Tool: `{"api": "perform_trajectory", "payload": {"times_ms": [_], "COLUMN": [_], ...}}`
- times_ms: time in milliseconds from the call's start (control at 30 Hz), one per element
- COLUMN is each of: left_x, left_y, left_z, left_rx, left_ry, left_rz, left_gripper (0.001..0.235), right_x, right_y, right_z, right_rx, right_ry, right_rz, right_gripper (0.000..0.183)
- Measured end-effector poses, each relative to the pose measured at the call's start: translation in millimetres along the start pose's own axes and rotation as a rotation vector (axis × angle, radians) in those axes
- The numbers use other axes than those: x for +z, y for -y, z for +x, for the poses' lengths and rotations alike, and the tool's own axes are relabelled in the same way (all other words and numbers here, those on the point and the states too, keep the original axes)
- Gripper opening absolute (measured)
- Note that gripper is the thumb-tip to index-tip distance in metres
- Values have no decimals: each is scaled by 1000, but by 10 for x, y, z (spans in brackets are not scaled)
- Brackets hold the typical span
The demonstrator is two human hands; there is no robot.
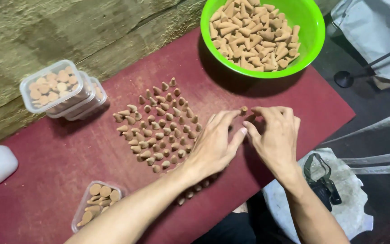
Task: Picking up incense cones from a table and placing them into a small plastic container for packaging.
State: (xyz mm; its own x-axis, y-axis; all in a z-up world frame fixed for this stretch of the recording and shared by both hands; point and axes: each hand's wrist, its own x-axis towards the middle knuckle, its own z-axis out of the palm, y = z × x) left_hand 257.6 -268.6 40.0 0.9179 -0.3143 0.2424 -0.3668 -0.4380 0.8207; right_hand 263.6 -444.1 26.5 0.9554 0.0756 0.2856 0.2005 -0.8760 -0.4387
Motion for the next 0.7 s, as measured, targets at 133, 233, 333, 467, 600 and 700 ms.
{"api": "perform_trajectory", "payload": {"times_ms": [133,233,333,467,600,700], "left_x": [332,417,425,366,46,-213], "left_y": [337,430,471,374,141,42], "left_z": [272,335,390,380,240,16], "left_rx": [-221,-308,-314,-319,-351,-382], "left_ry": [49,93,103,108,35,-36], "left_rz": [31,44,41,-1,-95,-138], "left_gripper": [48,57,58,55,45,36], "right_x": [162,242,301,350,283,202], "right_y": [-136,-182,-201,-241,-81,151], "right_z": [225,248,301,266,163,61], "right_rx": [36,50,23,11,-110,-189], "right_ry": [121,174,122,94,17,-2], "right_rz": [-148,-214,-247,-197,-133,14], "right_gripper": [31,30,19,16,23,23]}}
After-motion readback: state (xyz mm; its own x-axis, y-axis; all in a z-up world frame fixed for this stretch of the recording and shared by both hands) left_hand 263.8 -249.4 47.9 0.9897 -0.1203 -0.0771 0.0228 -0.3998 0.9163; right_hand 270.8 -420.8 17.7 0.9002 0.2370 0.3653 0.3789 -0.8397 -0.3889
